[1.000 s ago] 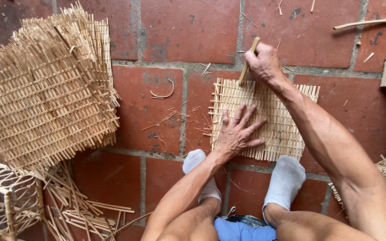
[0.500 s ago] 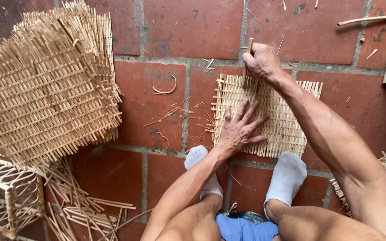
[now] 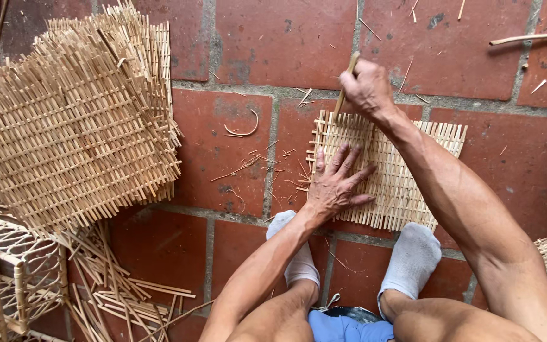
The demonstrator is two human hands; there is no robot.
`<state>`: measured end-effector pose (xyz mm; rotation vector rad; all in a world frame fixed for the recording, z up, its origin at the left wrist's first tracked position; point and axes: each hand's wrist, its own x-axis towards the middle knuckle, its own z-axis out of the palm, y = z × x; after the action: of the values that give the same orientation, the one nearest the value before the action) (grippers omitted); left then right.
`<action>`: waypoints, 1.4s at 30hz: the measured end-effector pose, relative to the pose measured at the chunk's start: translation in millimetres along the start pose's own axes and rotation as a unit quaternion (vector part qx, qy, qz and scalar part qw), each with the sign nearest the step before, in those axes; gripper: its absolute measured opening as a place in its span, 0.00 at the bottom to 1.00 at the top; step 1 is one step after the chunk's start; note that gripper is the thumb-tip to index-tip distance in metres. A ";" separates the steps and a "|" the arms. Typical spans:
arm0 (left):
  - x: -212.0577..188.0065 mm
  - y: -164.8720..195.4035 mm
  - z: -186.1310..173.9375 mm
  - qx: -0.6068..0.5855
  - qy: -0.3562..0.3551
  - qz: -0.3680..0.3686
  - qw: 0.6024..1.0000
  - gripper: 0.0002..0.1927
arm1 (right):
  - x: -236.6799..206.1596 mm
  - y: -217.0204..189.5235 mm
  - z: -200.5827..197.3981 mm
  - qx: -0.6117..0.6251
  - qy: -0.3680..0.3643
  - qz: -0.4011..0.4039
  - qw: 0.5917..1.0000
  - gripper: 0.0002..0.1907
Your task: The person sits on a tiled floor and repeatedly taps a small woven bamboo mat with a wooden stick to compact the weave. They handle multiple mats, tapping each one and stacking them to the side.
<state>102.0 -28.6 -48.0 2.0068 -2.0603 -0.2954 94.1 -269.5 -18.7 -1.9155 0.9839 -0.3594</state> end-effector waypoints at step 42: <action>84.9 76.2 36.4 0.001 -0.070 0.183 0.981 0.37 | -423.6 72.3 -83.8 -0.156 -0.090 0.213 0.960 0.31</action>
<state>16.5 -112.2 -55.4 1.6019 -2.4604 -0.3688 -261.2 -17.5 25.4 -1.9026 1.3511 0.2295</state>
